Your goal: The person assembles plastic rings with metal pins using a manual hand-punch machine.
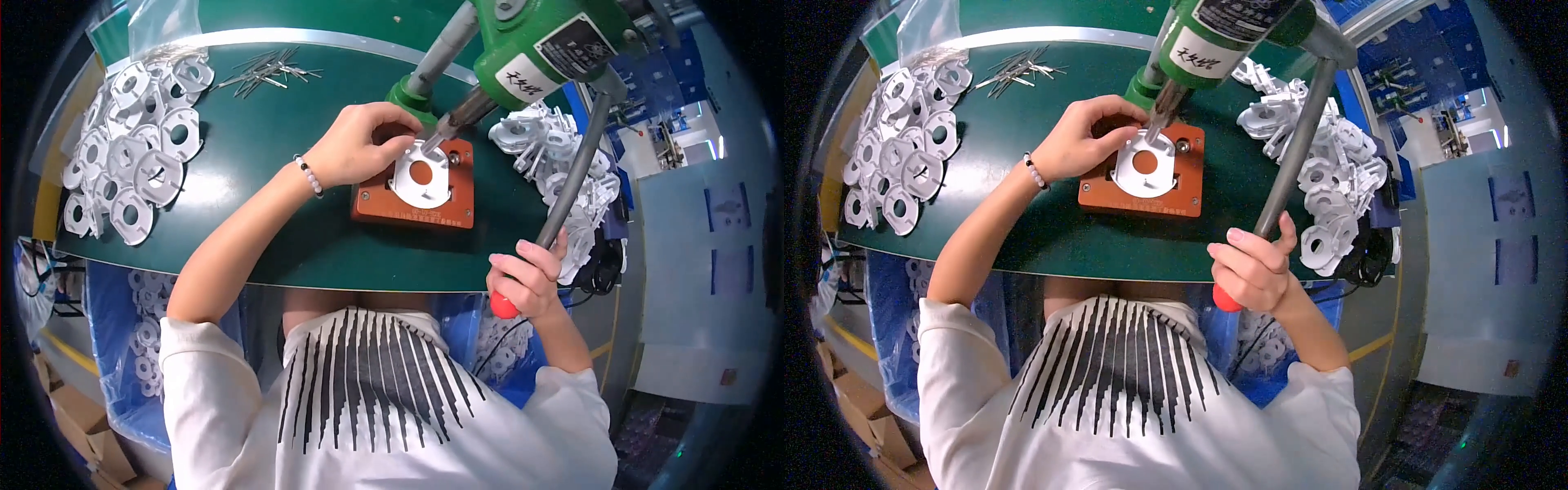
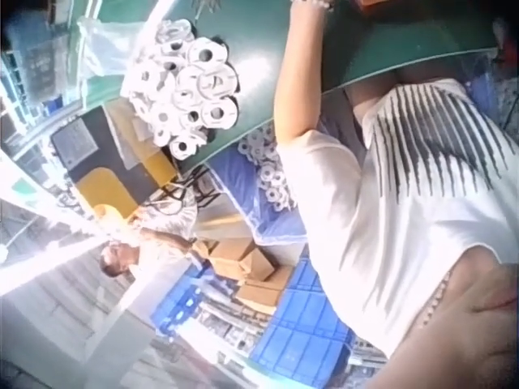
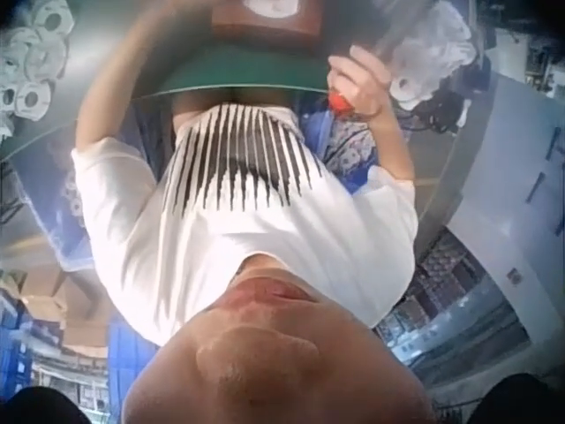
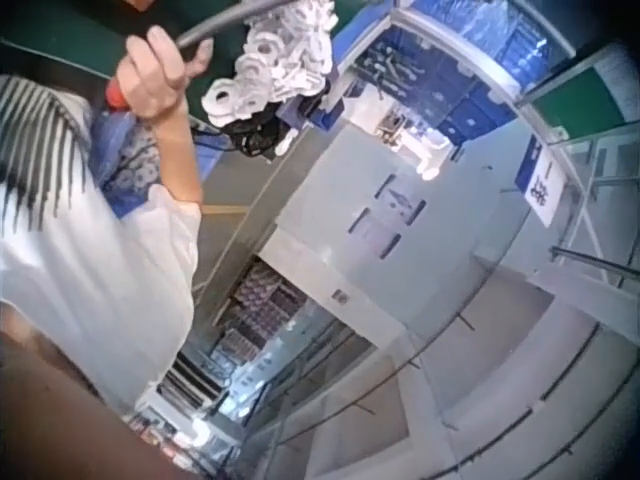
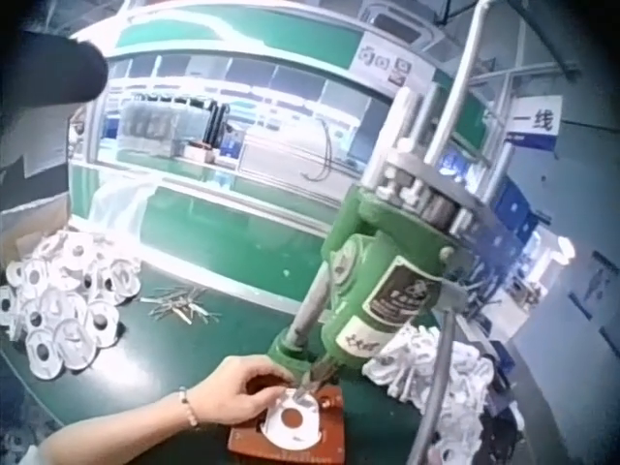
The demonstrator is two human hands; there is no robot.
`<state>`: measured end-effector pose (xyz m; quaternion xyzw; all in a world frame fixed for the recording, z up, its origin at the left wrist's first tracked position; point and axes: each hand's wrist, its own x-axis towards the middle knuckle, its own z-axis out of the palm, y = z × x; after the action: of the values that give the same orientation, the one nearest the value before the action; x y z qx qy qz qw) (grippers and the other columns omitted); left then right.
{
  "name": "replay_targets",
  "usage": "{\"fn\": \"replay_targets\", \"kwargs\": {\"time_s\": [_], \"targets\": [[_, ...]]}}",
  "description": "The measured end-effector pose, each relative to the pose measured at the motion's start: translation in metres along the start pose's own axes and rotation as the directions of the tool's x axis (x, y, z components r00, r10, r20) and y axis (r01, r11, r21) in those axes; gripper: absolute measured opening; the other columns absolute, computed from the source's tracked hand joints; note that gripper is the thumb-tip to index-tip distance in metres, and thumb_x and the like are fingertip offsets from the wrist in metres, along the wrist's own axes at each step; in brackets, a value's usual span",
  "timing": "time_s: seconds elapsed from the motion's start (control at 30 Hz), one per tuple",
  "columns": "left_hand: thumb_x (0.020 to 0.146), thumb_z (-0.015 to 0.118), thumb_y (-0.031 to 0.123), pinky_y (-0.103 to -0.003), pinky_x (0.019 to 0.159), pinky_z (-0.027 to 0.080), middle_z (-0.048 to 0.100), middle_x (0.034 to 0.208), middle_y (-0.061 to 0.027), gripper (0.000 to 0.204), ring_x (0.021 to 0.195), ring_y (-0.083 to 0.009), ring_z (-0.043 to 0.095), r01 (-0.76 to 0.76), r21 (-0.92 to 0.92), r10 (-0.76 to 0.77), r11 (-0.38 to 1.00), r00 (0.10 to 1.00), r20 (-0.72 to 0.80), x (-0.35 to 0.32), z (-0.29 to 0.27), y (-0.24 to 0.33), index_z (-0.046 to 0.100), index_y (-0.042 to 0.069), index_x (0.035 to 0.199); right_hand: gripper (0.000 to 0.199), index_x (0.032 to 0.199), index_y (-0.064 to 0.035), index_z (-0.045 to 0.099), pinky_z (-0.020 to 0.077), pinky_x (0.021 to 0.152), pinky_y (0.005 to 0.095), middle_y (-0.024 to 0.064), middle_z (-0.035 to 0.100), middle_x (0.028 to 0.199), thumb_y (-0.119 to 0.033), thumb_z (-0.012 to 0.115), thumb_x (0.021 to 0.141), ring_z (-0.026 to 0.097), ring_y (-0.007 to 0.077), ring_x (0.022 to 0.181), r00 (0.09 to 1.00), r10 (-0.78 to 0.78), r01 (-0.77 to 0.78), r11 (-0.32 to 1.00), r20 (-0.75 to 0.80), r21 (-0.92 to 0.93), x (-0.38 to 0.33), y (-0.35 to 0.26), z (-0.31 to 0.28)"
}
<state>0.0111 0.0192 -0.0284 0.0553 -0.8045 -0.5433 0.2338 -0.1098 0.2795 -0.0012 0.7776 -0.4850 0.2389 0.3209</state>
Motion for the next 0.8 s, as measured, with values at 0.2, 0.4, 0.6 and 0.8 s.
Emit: {"fn": "replay_targets", "kwargs": {"time_s": [0.2,0.4,0.6,0.8], "targets": [[0.077,0.060,0.009,-0.028,0.072,0.051,0.065,0.084,-0.0128,0.021,0.074,-0.0172,0.064,0.023,-0.019,-0.023,1.000,0.999,-0.043,-0.001,-0.003,-0.008,0.062,-0.003,0.095,0.009,0.080,-0.0106,0.051,0.0313,0.098,0.0481,0.0050,0.059,0.088,-0.017,0.057,0.078,0.057,0.0165,0.092,0.984,-0.180,0.176,0.947,0.011,-0.270,0.069,0.015,-0.025],[0.077,0.060,0.008,-0.029,0.073,0.051,0.065,0.085,-0.0131,0.022,0.075,-0.0184,0.064,0.059,-0.049,-0.062,0.997,0.997,-0.046,-0.006,-0.006,-0.005,0.062,-0.003,0.096,0.028,0.107,0.0034,0.055,0.0470,0.089,0.0320,0.0172,0.057,0.114,-0.006,0.046,0.082,0.060,0.0153,0.092,0.842,-0.499,0.165,0.600,-0.205,-0.783,0.084,0.168,-0.114],[0.074,0.059,0.010,-0.030,0.072,0.051,0.064,0.085,-0.0161,0.022,0.076,-0.0236,0.064,-0.086,-0.057,0.085,0.995,0.996,-0.017,0.019,0.009,-0.005,0.063,-0.001,0.093,0.029,0.107,-0.0006,0.057,0.0416,0.095,0.0330,0.0133,0.060,0.111,-0.014,0.052,0.082,0.058,0.0175,0.100,0.975,0.128,-0.209,0.809,-0.182,-0.549,-0.026,0.507,-0.099],[0.072,0.055,0.007,-0.035,0.073,0.050,0.061,0.089,-0.0145,0.023,0.080,-0.0281,0.061,-0.276,0.151,0.276,0.949,0.961,0.019,0.012,0.001,-0.004,0.064,0.001,0.093,0.032,0.107,-0.0045,0.059,0.0361,0.101,0.0341,0.0094,0.063,0.108,-0.022,0.058,0.081,0.055,0.0198,0.107,0.792,0.610,-0.607,0.789,0.010,-0.095,-0.023,0.280,0.081]]}}
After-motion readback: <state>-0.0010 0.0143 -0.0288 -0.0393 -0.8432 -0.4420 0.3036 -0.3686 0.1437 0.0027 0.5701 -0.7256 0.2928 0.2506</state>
